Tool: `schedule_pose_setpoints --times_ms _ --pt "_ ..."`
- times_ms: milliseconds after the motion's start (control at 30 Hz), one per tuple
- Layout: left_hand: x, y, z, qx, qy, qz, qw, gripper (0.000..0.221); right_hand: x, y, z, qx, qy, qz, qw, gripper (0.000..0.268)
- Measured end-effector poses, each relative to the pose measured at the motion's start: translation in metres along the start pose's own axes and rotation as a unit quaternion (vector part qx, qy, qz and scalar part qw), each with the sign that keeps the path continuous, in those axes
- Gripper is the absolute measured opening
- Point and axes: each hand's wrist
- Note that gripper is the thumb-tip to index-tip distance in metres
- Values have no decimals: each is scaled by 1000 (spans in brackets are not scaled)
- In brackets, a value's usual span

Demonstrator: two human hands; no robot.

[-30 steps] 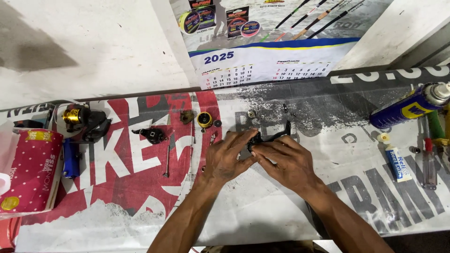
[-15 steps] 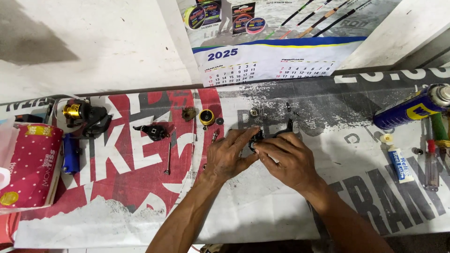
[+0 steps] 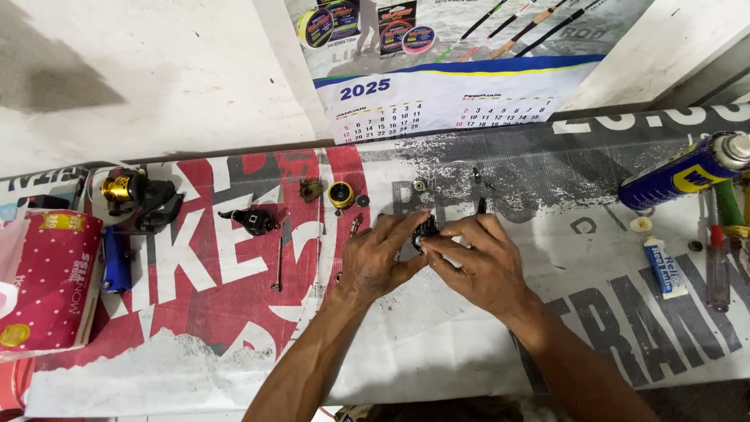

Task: Applying lubricant to the internal components of a fishing reel during maintenance.

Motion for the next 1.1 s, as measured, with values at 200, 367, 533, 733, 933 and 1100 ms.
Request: schedule_pose_setpoints --times_ms 200,367,533,733,933,1100 --pt "-1 -2 -1 -3 2 0 1000 51 -2 11 -12 -18 -34 16 999 11" --pt "0 -2 0 -19 2 5 1000 50 0 12 -12 -45 -45 58 996 8" --pt "0 -7 -1 -35 -15 13 999 49 3 11 -11 -65 -62 85 992 16" --pt "-2 -11 -4 -40 -6 28 999 46 2 7 -8 -85 -46 67 993 11" --pt "-3 -11 -4 -58 12 55 997 47 2 4 -4 -112 -39 107 987 10" --pt "-4 -10 -3 -61 17 33 997 49 0 3 -6 -83 -35 55 994 9"
Point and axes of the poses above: each hand's wrist, its own z-axis towards the middle knuckle, its own x-axis out of the back of the hand, y = z × x, and after that the axes turned 7 degrees about x, right-handed
